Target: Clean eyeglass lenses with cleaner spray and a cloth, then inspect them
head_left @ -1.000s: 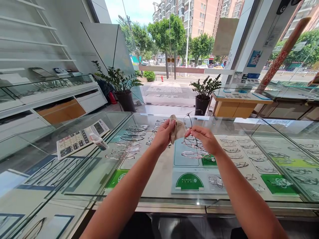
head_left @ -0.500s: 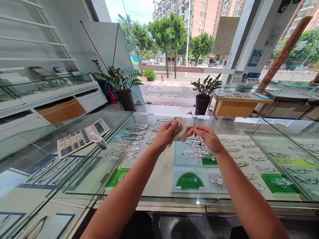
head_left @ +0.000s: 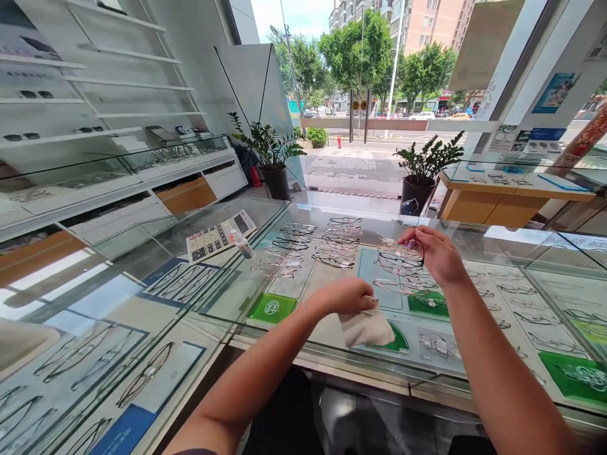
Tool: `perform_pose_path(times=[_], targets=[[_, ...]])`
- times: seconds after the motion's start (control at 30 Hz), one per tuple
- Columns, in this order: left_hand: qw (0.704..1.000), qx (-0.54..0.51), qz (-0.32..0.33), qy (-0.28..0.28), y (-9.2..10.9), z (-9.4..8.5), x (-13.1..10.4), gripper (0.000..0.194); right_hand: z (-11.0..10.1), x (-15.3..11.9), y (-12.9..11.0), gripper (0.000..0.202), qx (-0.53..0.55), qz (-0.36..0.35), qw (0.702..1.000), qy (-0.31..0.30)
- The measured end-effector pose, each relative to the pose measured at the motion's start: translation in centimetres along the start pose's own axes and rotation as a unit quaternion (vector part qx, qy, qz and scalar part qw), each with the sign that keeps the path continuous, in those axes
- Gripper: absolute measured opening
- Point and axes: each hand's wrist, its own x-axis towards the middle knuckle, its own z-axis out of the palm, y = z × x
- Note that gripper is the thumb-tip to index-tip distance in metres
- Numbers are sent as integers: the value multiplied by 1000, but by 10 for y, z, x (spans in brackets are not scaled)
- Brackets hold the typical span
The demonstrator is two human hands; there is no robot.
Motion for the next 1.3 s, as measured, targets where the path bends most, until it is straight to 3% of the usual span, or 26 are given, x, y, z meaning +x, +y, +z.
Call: perform_pose_path(times=[0.07,0.13,0.23,0.27,0.33,0.37,0.4,0.43,0.57,0.67,0.77,0.9,1.03,1.07,1.13,1.23,1.3], targets=[[992,13,-27,125,-9,6,-20,17,-1,-1,1,24,11,3,1000,-9],[976,-14,-34,215,-17,4,-45,21,-1,-1,1,24,12,5,1000,-11],[926,-30,-46,374,-37,-15,-84,26,-2,-2,2,22,14,5,1000,-7],[886,-6,-71,458,-48,-26,-95,26,-2,-2,2,22,16,6,1000,-6],[758,55,-141,634,-77,-49,-114,24,-2,-2,2,22,20,7,1000,-8],[694,72,-175,695,-94,-61,-120,33,-1,-2,3,22,22,8,1000,-10],[659,78,-211,718,-111,-71,-125,43,-1,-2,3,22,24,10,1000,-10],[649,70,-254,714,-128,-81,-129,51,-1,-1,4,22,26,12,1000,-10],[701,26,-366,612,-173,-102,-133,58,-3,0,9,21,31,21,999,-9],[731,41,-390,559,-181,-104,-133,40,-4,0,13,22,32,20,999,-14],[728,51,-389,562,-173,-104,-133,24,-6,1,15,22,36,17,999,-18],[721,15,-257,644,-144,-112,-113,18,-5,2,15,24,35,9,999,-16],[774,-67,-115,619,-90,-119,-54,16,-3,3,15,25,33,7,999,-5],[786,-189,-33,587,-74,-118,-37,18,-2,3,15,25,34,8,999,1],[781,-397,93,474,-42,-112,-4,29,-1,4,17,24,32,11,999,15],[764,-567,160,263,-6,-98,30,47,0,4,19,26,23,12,999,19],[749,-620,172,157,6,-87,41,64,2,5,21,27,14,12,1000,13]])
